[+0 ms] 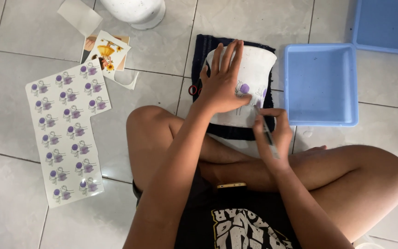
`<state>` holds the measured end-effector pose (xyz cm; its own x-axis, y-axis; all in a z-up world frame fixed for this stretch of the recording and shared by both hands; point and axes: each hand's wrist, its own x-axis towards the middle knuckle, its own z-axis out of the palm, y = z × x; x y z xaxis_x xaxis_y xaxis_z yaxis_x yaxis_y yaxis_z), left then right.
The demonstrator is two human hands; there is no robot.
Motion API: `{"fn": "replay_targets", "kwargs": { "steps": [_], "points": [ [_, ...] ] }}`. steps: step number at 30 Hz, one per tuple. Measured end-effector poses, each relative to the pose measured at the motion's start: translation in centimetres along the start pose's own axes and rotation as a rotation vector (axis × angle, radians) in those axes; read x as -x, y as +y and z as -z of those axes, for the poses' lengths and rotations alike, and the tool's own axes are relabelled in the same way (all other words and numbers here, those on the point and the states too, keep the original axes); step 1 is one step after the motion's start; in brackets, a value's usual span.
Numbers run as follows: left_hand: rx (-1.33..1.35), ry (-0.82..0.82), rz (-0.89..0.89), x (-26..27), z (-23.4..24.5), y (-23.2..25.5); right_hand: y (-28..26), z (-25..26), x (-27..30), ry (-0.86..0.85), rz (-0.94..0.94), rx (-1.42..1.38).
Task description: Using a craft knife to precisely trim and adjust stickers on a white ceramic vase
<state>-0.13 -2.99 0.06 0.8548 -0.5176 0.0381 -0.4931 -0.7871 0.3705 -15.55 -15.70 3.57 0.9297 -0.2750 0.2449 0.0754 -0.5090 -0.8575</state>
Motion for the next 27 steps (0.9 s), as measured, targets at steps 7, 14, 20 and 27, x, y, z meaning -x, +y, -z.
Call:
{"fn": "replay_targets", "kwargs": {
  "steps": [7,14,20,27],
  "points": [
    [0.184,-0.013,-0.139,1.3,0.3,-3.8,1.8,0.8,-1.2,-0.073,-0.18,-0.323],
    [0.256,-0.043,-0.197,1.2,0.8,-4.2,2.8,0.1,-3.1,-0.192,-0.233,-0.369],
    [0.282,-0.047,-0.2,1.3,1.6,-3.7,3.3,0.0,-4.1,-0.233,-0.257,-0.36],
    [0.289,-0.054,-0.19,1.3,1.7,-3.6,4.4,0.1,-5.6,-0.26,-0.278,-0.362]
  ]
}}
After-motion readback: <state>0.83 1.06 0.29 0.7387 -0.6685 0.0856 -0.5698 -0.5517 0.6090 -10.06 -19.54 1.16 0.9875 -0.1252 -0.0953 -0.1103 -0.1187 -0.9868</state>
